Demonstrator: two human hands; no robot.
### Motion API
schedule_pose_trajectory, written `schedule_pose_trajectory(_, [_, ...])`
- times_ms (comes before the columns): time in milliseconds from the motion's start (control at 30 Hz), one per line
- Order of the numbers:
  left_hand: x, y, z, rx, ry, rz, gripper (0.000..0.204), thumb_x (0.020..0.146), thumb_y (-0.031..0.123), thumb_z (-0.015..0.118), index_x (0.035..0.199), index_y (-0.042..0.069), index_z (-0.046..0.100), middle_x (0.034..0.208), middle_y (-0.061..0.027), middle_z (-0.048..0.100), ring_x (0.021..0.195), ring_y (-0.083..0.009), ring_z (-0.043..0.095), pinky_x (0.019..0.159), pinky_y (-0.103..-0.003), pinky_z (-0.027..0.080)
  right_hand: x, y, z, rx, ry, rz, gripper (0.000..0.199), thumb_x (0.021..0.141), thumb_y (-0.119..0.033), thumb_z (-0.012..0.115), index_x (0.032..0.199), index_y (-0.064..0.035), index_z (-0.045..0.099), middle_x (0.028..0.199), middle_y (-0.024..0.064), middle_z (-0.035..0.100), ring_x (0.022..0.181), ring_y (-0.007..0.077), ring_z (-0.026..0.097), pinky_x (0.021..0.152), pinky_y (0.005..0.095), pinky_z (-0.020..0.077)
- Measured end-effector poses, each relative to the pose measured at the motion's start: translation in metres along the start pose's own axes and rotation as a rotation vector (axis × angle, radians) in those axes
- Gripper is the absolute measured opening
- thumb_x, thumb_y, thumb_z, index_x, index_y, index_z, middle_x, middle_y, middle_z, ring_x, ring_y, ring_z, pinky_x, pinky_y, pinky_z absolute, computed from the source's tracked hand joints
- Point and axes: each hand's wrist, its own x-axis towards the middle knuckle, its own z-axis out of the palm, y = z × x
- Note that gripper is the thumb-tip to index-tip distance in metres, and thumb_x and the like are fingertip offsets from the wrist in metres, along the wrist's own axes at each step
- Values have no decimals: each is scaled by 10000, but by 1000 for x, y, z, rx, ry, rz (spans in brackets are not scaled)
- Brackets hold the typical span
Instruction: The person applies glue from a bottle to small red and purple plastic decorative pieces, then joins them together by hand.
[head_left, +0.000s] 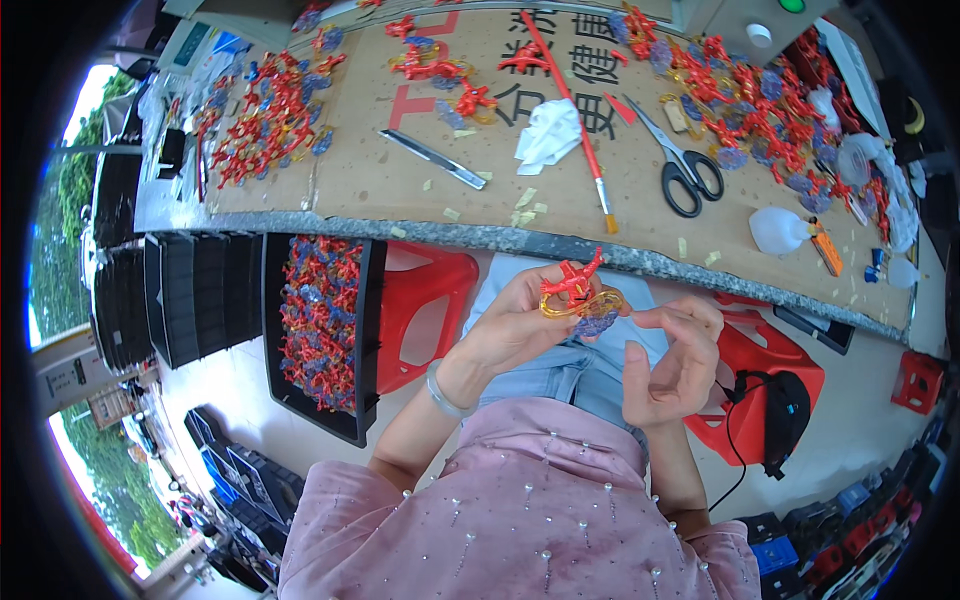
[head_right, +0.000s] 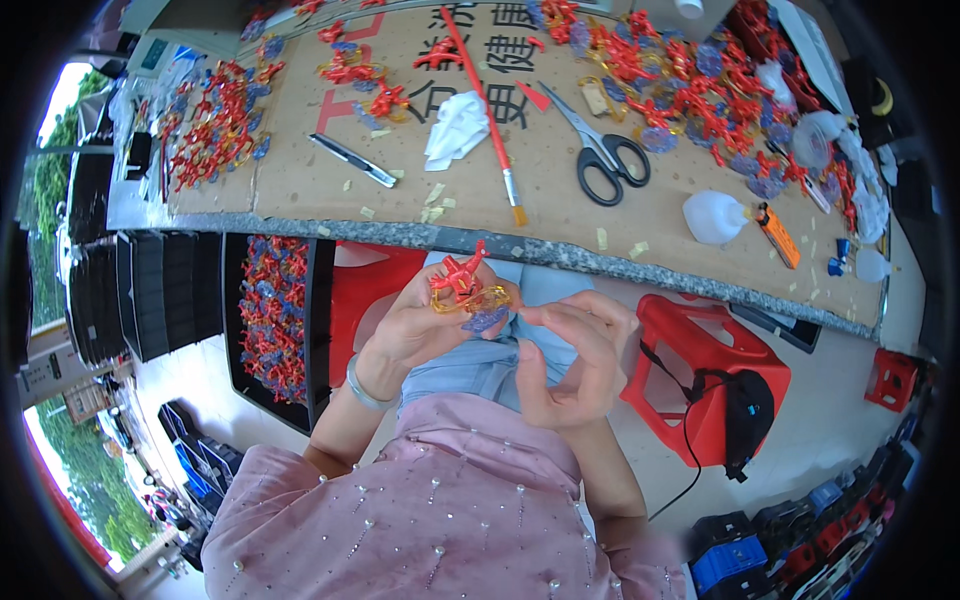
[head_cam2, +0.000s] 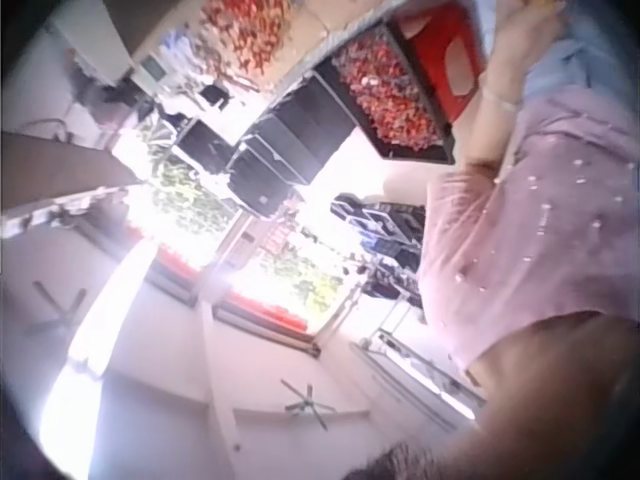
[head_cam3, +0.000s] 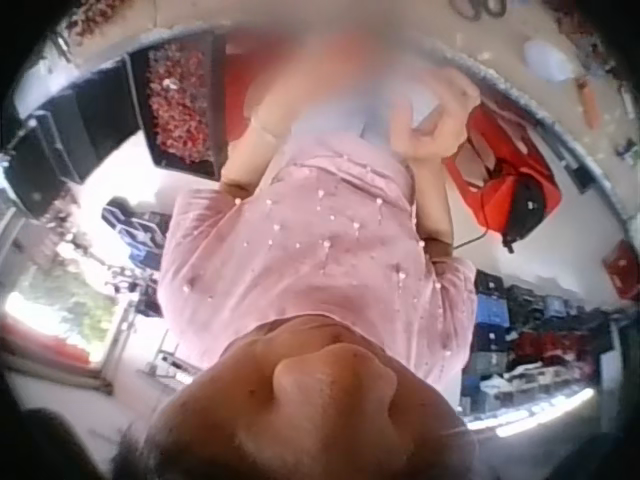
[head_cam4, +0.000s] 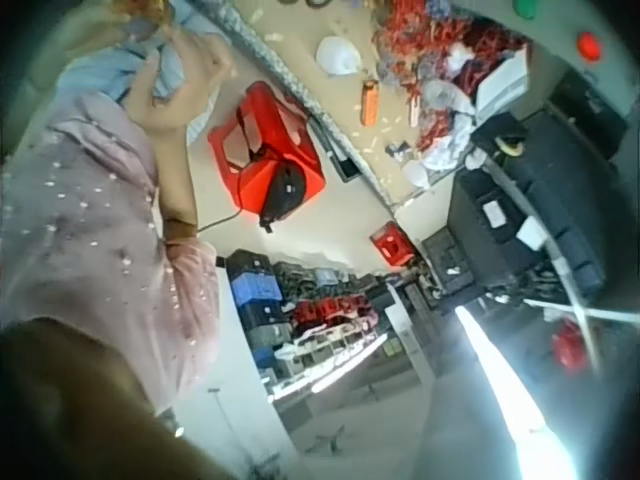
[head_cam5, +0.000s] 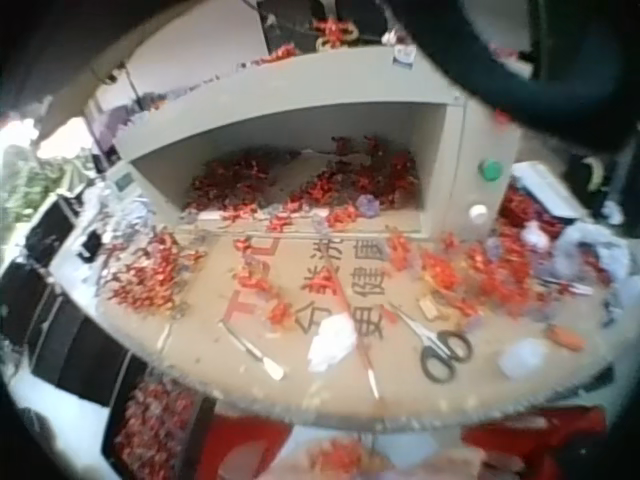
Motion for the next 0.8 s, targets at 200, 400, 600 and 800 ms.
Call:
schedule_pose_trajectory(200, [-14, 5, -5, -189, 4, 19, 410, 825, 138, 679, 1140, -21, 470, 1117, -275, 549, 824, -223, 517, 738, -318, 426, 0, 0, 9, 88, 25, 63, 383, 692, 11, 641, 1063, -6, 550, 896, 109, 667, 923, 262, 500, 823, 376, 418])
schedule_pose_trajectory(400, [-23, -4, -17, -480, -144, -53, 406, 882, 109, 609, 1246, -19, 482, 1144, -295, 577, 872, -242, 567, 771, -330, 455, 33, -8, 15, 288, -79, 311, 285, 792, -11, 616, 1071, 41, 592, 889, 119, 661, 951, 221, 543, 855, 335, 428])
schedule_pose_trajectory(600, [-26, -6, -16, -389, -76, -159, 450, 864, 115, 607, 1253, -55, 458, 1129, -281, 588, 903, -265, 587, 801, -331, 472, 42, 2, 14, 378, -341, 594, 122, 845, -68, 656, 903, 39, 668, 830, 78, 661, 822, 120, 595, 782, 267, 453])
schedule_pose_trajectory(800, [-25, 10, -12, -273, 91, -88, 582, 820, 143, 632, 1310, -55, 389, 1142, -211, 580, 1059, -290, 600, 938, -381, 469, 35, 3, 9, 412, -316, 722, 138, 843, -99, 692, 851, 37, 675, 719, 31, 631, 695, 70, 549, 660, 228, 438])
